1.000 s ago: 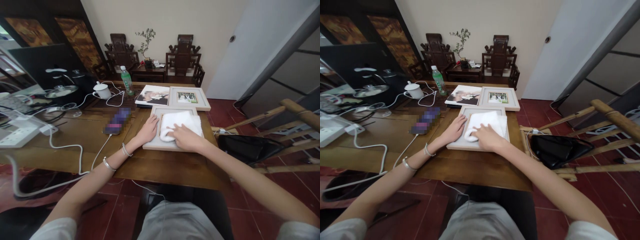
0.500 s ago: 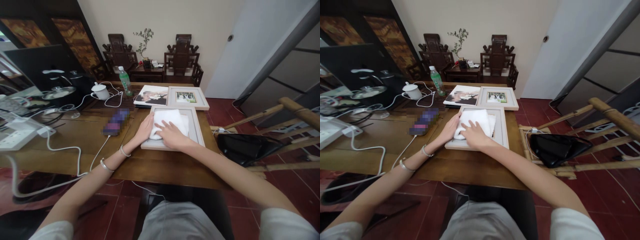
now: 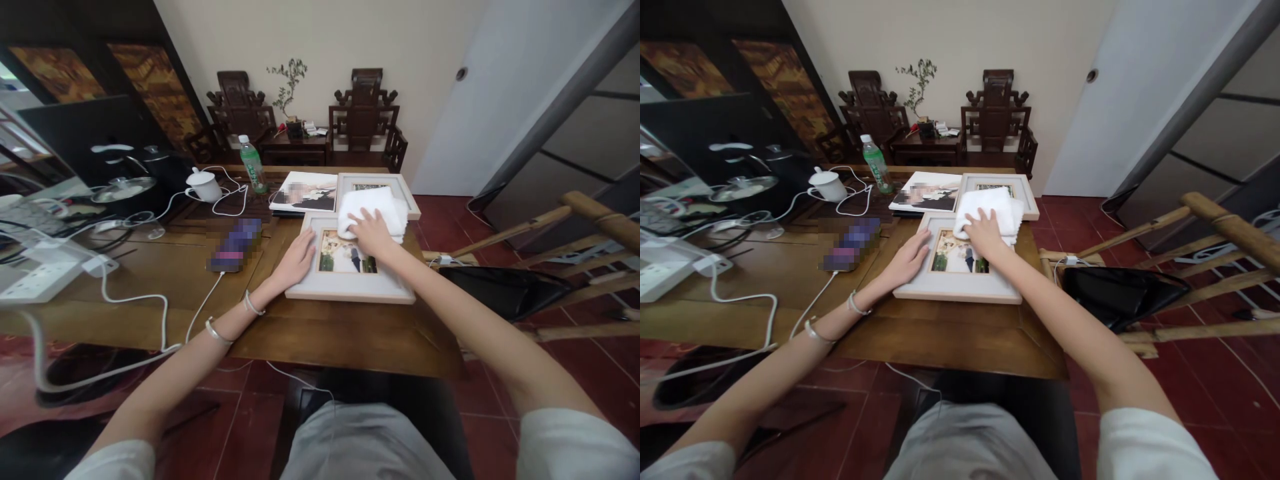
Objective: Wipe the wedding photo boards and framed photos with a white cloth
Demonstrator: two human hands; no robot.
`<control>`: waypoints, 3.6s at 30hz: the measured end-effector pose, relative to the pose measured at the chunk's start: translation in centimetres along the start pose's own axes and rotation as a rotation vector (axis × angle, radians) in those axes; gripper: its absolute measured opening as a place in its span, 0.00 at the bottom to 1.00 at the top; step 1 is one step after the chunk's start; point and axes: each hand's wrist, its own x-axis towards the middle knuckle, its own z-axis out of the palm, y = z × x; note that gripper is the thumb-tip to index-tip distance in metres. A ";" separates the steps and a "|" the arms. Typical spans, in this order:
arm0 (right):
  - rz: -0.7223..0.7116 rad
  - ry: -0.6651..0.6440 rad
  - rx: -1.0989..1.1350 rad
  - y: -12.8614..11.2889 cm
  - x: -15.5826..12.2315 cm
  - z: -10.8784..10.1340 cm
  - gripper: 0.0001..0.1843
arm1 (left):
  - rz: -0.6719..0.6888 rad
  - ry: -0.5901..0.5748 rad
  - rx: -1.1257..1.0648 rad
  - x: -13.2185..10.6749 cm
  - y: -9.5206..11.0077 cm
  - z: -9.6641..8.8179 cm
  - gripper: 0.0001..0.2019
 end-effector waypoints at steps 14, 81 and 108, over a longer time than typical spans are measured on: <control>-0.034 -0.183 -0.017 -0.9 -12.1 -3.7 0.25 | 0.033 -0.026 0.073 0.0 -0.2 0.1 0.21; -0.251 -0.043 0.150 -6.0 -11.6 -3.1 0.25 | -0.017 -0.036 0.040 0.4 0.3 0.2 0.24; -0.013 -0.014 -0.084 1.9 -2.2 -0.6 0.22 | -0.035 -0.050 0.025 -0.1 0.4 -0.2 0.27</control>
